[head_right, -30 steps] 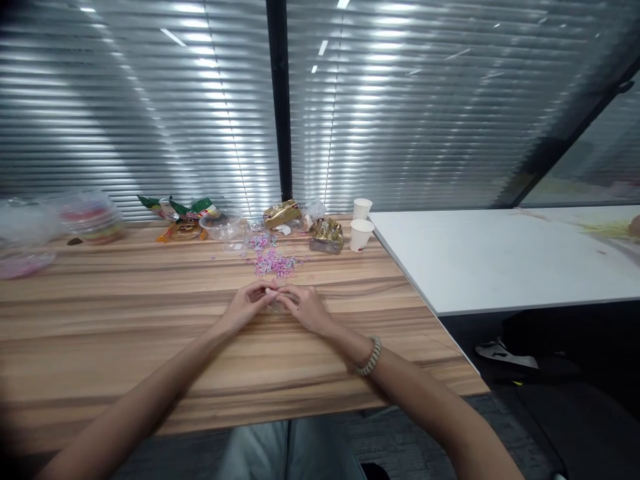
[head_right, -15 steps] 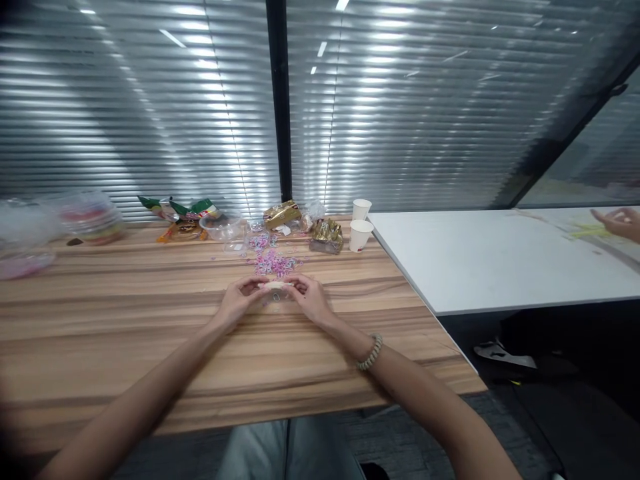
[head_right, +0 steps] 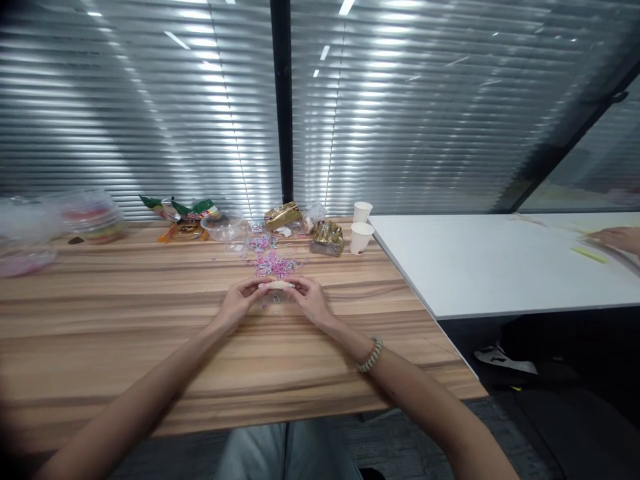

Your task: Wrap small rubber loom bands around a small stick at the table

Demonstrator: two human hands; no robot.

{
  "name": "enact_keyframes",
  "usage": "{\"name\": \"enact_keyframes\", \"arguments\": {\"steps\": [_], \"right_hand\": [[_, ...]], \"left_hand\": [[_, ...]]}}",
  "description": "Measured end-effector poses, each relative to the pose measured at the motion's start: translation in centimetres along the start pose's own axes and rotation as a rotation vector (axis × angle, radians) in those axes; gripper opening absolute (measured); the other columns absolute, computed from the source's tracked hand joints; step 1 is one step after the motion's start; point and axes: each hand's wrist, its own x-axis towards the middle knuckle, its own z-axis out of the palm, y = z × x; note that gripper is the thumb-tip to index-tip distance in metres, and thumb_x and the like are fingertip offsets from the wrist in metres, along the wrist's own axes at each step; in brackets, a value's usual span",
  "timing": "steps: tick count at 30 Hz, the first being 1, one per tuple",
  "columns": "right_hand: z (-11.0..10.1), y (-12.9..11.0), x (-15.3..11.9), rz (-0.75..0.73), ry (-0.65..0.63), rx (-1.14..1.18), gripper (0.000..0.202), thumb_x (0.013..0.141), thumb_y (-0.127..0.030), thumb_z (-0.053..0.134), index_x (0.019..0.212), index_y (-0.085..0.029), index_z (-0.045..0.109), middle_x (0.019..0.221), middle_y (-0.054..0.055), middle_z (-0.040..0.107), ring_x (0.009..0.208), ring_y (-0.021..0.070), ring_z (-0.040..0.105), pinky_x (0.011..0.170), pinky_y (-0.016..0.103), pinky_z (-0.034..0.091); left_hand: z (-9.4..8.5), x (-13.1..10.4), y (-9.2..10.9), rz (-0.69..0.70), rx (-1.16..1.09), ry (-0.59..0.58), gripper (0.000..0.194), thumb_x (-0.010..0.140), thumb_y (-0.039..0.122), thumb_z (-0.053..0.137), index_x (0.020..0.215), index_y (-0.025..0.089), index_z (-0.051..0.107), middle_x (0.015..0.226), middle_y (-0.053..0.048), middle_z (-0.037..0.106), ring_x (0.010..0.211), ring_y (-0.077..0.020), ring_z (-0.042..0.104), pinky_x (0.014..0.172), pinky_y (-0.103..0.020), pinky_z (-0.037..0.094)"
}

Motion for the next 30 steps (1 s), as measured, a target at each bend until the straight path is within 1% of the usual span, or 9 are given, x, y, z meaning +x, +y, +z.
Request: {"name": "enact_keyframes", "arguments": {"steps": [5,9,15,20,27,30], "right_hand": [[-0.28,0.06,-0.04,-0.063,-0.029,-0.098,0.024,0.079,-0.032,0.055,0.095,-0.017,0.064,0.096,0.007,0.063,0.082,0.0164,0.058,0.069,0.026,0.046],[-0.39,0.05,-0.08,-0.082,-0.046,-0.156,0.024,0.08,-0.033,0.054,0.095,-0.016,0.064,0.094,0.007,0.063,0.08,0.0162,0.057,0.067,0.026,0.045],[-0.51,-0.22,-0.09,-0.087,-0.081,-0.175,0.025,0.081,-0.034,0.053,0.093,-0.016,0.064,0.093,0.007,0.063,0.076,0.0153,0.057,0.064,0.025,0.044],[-0.59,-0.31,-0.12,-0.101,-0.126,-0.166,0.025,0.082,-0.034,0.051,0.093,-0.016,0.064,0.098,0.007,0.061,0.075,0.0146,0.056,0.063,0.024,0.043],[-0.56,-0.55,-0.14,-0.081,-0.166,-0.141,0.027,0.081,-0.038,0.051,0.091,-0.016,0.064,0.086,0.006,0.062,0.066,0.0138,0.054,0.057,0.023,0.041],[-0.63,-0.87,-0.18,-0.069,-0.191,-0.14,0.03,0.081,-0.041,0.051,0.089,-0.015,0.064,0.08,0.005,0.062,0.063,0.0131,0.053,0.056,0.023,0.04]], "left_hand": [[-0.14,0.13,-0.19,-0.022,-0.015,0.025,0.037,0.066,0.038,0.066,0.093,0.014,0.065,0.085,-0.008,0.068,0.076,-0.0202,0.062,0.062,-0.026,0.047],[-0.18,0.2,-0.2,-0.02,-0.024,0.041,0.035,0.065,0.038,0.067,0.089,0.013,0.066,0.08,-0.008,0.068,0.073,-0.0191,0.062,0.062,-0.025,0.047],[-0.18,0.29,-0.13,-0.002,-0.016,0.029,0.032,0.066,0.039,0.066,0.085,0.013,0.066,0.071,-0.006,0.067,0.067,-0.017,0.061,0.061,-0.025,0.046],[-0.25,0.33,0.16,-0.016,-0.039,0.009,0.031,0.065,0.038,0.067,0.083,0.013,0.067,0.067,-0.004,0.066,0.065,-0.0152,0.06,0.062,-0.024,0.045],[-0.61,0.47,0.44,-0.045,-0.05,-0.046,0.036,0.062,0.044,0.068,0.08,0.013,0.066,0.067,-0.004,0.066,0.063,-0.017,0.06,0.062,-0.026,0.045],[-0.85,0.48,0.36,-0.053,-0.045,-0.074,0.036,0.063,0.045,0.067,0.08,0.013,0.066,0.067,-0.004,0.066,0.062,-0.0167,0.06,0.063,-0.026,0.044]]}}
